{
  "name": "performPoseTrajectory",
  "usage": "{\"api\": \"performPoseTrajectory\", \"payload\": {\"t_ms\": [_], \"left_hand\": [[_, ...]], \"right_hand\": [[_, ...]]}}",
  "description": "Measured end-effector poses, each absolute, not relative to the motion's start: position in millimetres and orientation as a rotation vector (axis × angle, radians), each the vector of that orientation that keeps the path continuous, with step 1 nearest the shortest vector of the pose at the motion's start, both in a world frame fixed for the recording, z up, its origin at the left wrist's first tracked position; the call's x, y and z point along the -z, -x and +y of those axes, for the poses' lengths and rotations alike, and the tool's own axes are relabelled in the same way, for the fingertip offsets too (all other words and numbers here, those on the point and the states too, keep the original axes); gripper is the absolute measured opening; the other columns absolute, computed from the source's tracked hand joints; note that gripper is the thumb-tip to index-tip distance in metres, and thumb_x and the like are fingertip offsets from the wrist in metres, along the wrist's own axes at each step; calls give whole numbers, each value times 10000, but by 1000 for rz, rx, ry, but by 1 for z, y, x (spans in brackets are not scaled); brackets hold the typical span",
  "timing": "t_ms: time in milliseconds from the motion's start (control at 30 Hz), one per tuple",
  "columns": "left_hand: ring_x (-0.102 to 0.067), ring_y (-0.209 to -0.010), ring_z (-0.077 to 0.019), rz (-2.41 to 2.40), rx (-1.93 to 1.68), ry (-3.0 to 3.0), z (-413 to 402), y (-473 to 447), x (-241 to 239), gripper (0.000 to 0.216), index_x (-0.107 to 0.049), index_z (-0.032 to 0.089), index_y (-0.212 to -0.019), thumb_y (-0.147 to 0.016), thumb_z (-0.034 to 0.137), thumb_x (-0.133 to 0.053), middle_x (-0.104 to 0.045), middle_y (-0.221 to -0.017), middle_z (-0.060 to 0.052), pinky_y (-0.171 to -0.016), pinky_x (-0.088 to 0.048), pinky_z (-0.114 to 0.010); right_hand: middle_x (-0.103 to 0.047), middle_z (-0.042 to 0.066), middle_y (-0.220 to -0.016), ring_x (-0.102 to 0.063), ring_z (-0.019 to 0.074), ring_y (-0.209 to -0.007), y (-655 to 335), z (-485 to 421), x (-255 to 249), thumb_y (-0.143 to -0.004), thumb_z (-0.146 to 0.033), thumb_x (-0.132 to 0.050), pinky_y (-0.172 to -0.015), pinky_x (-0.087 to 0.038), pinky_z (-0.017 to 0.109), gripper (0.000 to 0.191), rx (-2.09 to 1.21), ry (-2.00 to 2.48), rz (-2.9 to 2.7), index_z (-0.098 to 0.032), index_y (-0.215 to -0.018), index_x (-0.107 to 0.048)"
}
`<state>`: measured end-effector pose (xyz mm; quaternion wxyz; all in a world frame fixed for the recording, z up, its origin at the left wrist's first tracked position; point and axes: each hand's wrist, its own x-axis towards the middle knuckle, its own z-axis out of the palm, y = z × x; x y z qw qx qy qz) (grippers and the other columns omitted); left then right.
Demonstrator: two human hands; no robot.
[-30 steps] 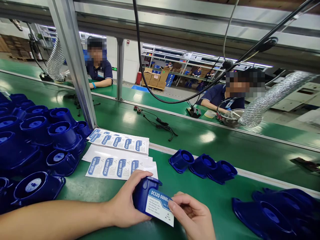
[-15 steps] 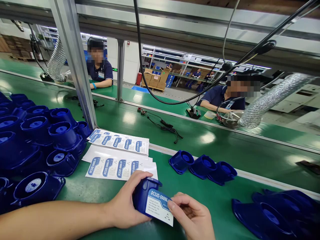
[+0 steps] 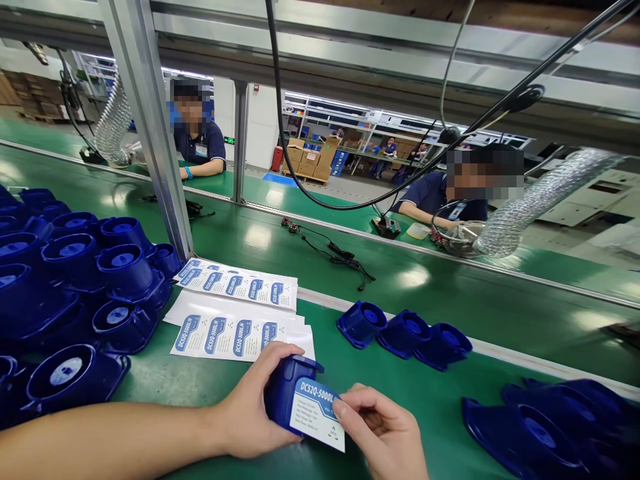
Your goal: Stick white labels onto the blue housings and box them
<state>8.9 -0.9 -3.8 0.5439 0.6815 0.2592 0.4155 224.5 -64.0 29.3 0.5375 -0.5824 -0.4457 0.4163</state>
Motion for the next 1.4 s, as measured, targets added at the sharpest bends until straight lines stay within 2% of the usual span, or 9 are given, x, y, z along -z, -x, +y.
{"api": "performPoseTrajectory", "payload": {"t_ms": [367, 467, 500, 567, 667, 767, 967, 1267, 1400], "left_hand": [[-656, -1173, -285, 532, -881, -1482, -2, -10, 3, 909, -439, 305, -1417, -670, 139, -929, -582, -1341, -81, -1034, -516, -417], [-646, -1183, -293, 543, -889, -1511, -2, -10, 5, 895, -447, 303, -1406, -668, 164, -934, -576, -1330, -80, -1040, -502, -425], [-642, -1186, -294, 549, -904, -1531, -2, -10, 5, 892, -451, 307, -1405, -666, 166, -932, -570, -1331, -78, -1045, -497, -429], [-628, -1213, -301, 559, -941, -1592, -2, -11, 4, 884, -462, 320, -1405, -669, 164, -925, -553, -1342, -75, -1068, -486, -442], [-596, -1270, -308, 533, -974, -1732, -2, -12, 2, 875, -475, 343, -1418, -687, 140, -911, -544, -1359, -74, -1114, -476, -459], [-582, -1296, -307, 468, -992, -1832, -2, -12, 2, 901, -473, 345, -1456, -693, 83, -876, -541, -1365, -87, -1142, -483, -465], [-582, -1318, -328, 443, -1009, -1861, -3, -13, 7, 972, -450, 343, -1520, -677, 42, -828, -532, -1389, -108, -1163, -494, -500], [-630, -1237, -315, 419, -1007, -1821, -3, -11, 1, 869, -518, 310, -1468, -677, 70, -783, -585, -1325, -103, -1109, -523, -475], [-632, -1264, -328, 419, -1016, -1849, -3, -11, 2, 858, -508, 323, -1480, -704, 115, -809, -599, -1348, -108, -1119, -528, -477]], "right_hand": [[-642, 23, -590, -532, 176, -560, -232, -62, -24, -914, -473, -778, -554, -422, 303, 353, -663, 1454, -1404, -238, -652, -772], [-662, 8, -610, -549, 175, -555, -236, -60, -28, -926, -434, -768, -571, -454, 307, 216, -465, 1469, -1428, -260, -808, -814], [-707, 11, -673, -577, 180, -574, -237, -60, -29, -920, -440, -774, -592, -487, 308, 181, -451, 1485, -1394, -267, -946, -822], [-792, 44, -889, -652, 193, -647, -238, -59, -29, -916, -472, -779, -665, -562, 323, 379, -529, 1515, -1326, -270, -1236, -753], [-775, 134, -1252, -760, 259, -918, -233, -58, -25, -933, -543, -747, -819, -630, 376, 551, -819, 1463, -1290, -257, -1394, -653], [-749, 153, -1331, -746, 317, -1101, -222, -59, -22, -916, -567, -762, -948, -614, 439, 523, -1001, 1403, -1273, -243, -1322, -700], [-761, 141, -1270, -727, 340, -1144, -210, -56, -25, -883, -449, -813, -1040, -566, 497, 410, -1152, 1420, -1319, -218, -1211, -731], [-690, 61, -1299, -673, 300, -1167, -197, -67, -34, -622, -184, -867, -976, -561, 416, 744, -1225, 1415, -1332, -272, -1296, -563], [-700, 60, -1249, -670, 311, -1138, -198, -65, -32, -571, -174, -892, -950, -553, 422, 743, -1247, 1390, -1292, -260, -1240, -581]]}}
